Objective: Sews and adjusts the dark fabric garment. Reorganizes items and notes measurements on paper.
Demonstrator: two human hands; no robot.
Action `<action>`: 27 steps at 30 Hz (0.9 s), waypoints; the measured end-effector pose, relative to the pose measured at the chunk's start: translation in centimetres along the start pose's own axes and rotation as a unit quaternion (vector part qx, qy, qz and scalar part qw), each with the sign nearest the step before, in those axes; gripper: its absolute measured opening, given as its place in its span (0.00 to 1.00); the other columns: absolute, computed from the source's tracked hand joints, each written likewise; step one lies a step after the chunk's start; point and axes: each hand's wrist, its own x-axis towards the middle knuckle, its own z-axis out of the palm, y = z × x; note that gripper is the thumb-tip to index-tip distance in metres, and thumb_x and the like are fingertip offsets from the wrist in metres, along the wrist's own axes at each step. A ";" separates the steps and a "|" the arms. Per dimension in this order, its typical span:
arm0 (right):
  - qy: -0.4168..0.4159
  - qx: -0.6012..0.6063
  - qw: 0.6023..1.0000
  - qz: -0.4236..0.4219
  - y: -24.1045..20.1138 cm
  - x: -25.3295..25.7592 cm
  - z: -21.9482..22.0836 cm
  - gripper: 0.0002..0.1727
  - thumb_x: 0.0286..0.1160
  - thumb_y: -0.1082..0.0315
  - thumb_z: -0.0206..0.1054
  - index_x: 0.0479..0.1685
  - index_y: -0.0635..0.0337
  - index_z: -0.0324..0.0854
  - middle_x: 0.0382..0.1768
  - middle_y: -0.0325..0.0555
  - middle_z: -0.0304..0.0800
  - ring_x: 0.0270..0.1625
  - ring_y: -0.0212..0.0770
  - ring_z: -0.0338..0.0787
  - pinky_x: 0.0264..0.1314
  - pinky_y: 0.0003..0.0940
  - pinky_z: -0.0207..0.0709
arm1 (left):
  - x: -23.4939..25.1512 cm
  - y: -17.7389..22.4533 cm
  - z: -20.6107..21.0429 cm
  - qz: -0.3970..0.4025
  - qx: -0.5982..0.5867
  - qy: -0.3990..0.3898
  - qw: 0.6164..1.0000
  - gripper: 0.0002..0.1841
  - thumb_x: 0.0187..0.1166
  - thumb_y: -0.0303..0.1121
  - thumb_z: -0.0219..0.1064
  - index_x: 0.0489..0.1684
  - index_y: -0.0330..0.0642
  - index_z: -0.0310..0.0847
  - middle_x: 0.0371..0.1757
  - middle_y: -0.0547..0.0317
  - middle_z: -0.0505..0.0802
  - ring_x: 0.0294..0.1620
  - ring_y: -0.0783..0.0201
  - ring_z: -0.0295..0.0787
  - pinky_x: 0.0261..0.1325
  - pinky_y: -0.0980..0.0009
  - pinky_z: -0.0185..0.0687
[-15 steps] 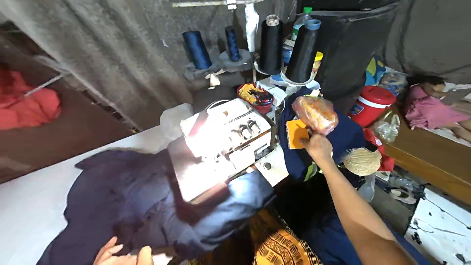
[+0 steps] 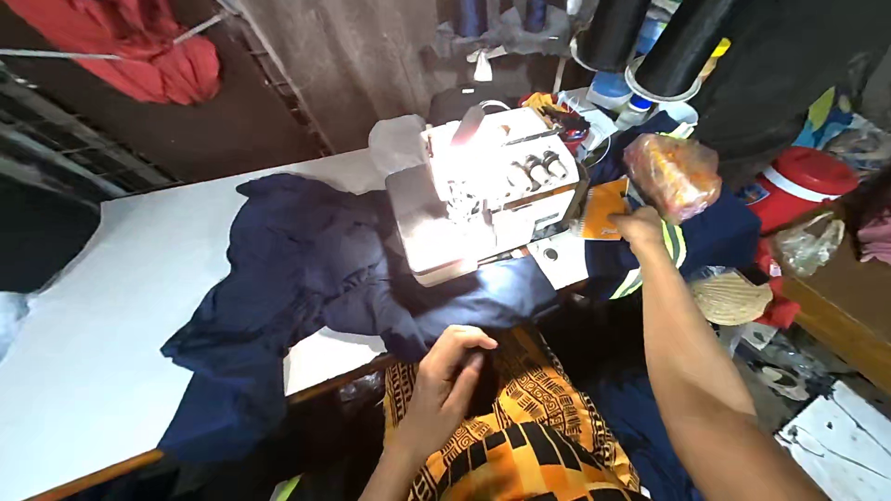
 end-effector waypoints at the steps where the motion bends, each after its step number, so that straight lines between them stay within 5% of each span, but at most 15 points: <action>1: 0.007 0.043 0.999 -0.020 -0.1 -1.2 -0.8 0.28 0.71 0.60 0.78 0.60 0.77 0.80 0.59 0.77 0.83 0.62 0.73 0.82 0.63 0.74 0.72 | 0.5 0.2 0.3 0.001 -0.017 -0.008 1.000 0.13 0.91 0.37 0.53 0.58 0.46 0.83 0.58 0.62 0.90 0.63 0.69 0.86 0.67 0.70 0.83; 6: -0.037 0.191 0.976 -0.095 0.0 -11.4 -1.6 0.19 0.68 0.73 0.77 0.57 0.71 0.83 0.40 0.54 0.89 0.39 0.42 0.89 0.47 0.43 0.86 | 1.5 0.6 2.9 -0.160 -0.128 0.024 0.978 0.28 0.86 0.39 0.58 0.80 0.28 0.66 0.76 0.44 0.82 0.74 0.57 0.83 0.71 0.60 0.85; 9: -0.115 0.252 0.952 -0.131 -0.1 -18.4 1.1 0.12 0.59 0.76 0.78 0.40 0.66 0.81 0.28 0.38 0.85 0.29 0.29 0.85 0.36 0.29 0.83 | 1.8 0.6 5.3 -0.236 -0.165 -0.003 0.958 0.43 0.81 0.48 0.65 0.92 0.34 0.51 0.88 0.42 0.67 0.84 0.56 0.71 0.78 0.60 0.78; 13: -0.225 0.359 0.892 -0.161 0.4 -21.9 4.4 0.18 0.46 0.73 0.85 0.19 0.53 0.75 0.18 0.30 0.80 0.21 0.22 0.79 0.24 0.18 0.75 | 1.5 -0.6 7.0 -0.270 -0.166 -0.024 0.948 0.60 0.69 0.52 0.77 0.95 0.36 0.35 0.85 0.39 0.67 0.79 0.60 0.75 0.78 0.64 0.78; 16: -0.278 0.370 0.873 -0.154 0.5 -20.6 4.9 0.12 0.52 0.74 0.83 0.21 0.55 0.82 0.20 0.31 0.83 0.22 0.22 0.79 0.26 0.17 0.75 | 1.1 -1.5 7.2 -0.304 -0.255 0.043 0.917 0.51 0.75 0.34 0.73 0.94 0.35 0.37 0.76 0.45 0.78 0.66 0.65 0.86 0.66 0.68 0.87; 20: -0.257 0.361 0.886 -0.136 1.5 -19.0 5.3 0.09 0.60 0.77 0.78 0.24 0.55 0.83 0.19 0.29 0.82 0.17 0.19 0.73 0.19 0.15 0.67 | 0.7 -1.6 6.3 -0.349 -0.401 0.118 0.839 0.45 0.78 0.22 0.59 0.94 0.39 0.29 0.79 0.48 0.76 0.69 0.63 0.86 0.68 0.63 0.86; 24: -0.219 0.318 0.915 -0.117 2.5 -17.5 5.4 0.04 0.69 0.77 0.75 0.31 0.60 0.87 0.23 0.31 0.87 0.21 0.20 0.79 0.24 0.15 0.73 | -0.4 -1.7 5.5 -0.376 -0.516 0.195 0.745 0.27 0.68 0.21 0.53 0.71 0.46 0.58 0.55 0.55 0.91 0.54 0.59 0.93 0.59 0.57 0.90; 27: -0.214 0.260 0.934 -0.123 3.2 -16.5 5.8 0.01 0.72 0.75 0.74 0.36 0.63 0.88 0.25 0.34 0.87 0.26 0.22 0.84 0.32 0.17 0.79 | -0.3 -1.9 5.5 -0.421 -0.519 0.223 0.710 0.23 0.74 0.16 0.45 0.68 0.45 0.62 0.54 0.51 0.90 0.53 0.55 0.93 0.58 0.54 0.90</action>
